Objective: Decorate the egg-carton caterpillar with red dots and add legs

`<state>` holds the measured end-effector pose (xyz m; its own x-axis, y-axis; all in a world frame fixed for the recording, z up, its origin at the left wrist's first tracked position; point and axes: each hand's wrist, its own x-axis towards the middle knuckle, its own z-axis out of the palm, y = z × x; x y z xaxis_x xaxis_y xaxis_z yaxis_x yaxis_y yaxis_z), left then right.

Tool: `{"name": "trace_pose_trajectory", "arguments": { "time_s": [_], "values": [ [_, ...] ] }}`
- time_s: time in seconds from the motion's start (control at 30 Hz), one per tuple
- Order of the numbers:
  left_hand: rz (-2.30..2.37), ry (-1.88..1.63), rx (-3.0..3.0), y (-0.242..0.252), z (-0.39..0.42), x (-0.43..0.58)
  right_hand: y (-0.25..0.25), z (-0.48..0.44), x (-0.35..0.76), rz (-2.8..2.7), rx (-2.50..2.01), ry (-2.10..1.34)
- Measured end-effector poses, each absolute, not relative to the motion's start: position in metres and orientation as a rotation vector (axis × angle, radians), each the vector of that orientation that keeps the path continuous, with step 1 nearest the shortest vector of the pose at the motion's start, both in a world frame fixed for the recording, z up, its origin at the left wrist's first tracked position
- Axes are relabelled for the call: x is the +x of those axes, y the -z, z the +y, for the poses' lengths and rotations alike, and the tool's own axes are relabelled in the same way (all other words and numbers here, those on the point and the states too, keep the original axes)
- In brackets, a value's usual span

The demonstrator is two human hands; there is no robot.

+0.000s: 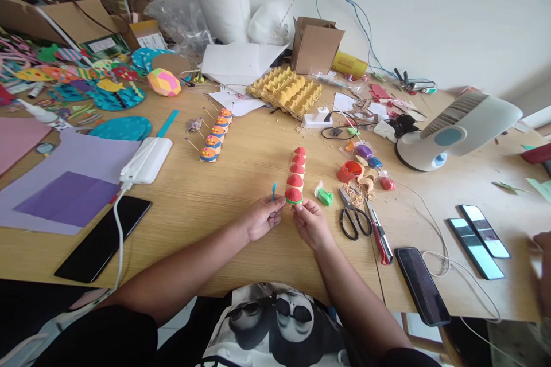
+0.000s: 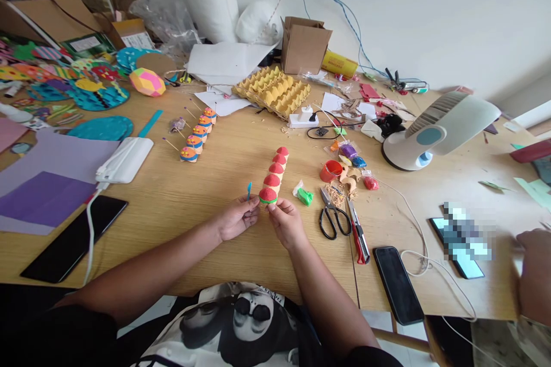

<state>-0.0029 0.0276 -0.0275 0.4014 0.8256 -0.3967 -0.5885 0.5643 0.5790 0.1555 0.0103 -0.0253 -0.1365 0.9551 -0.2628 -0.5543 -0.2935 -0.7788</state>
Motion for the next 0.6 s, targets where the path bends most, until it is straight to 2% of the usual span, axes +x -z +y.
{"name": "trace_pose_trajectory", "arguments": {
  "time_s": [0.6],
  "values": [
    [0.727, -0.918, 0.432, 0.0309, 0.0263, -0.0011, 0.0272, 0.008, 0.1512, -0.539, -0.87, -1.723]
  ]
}}
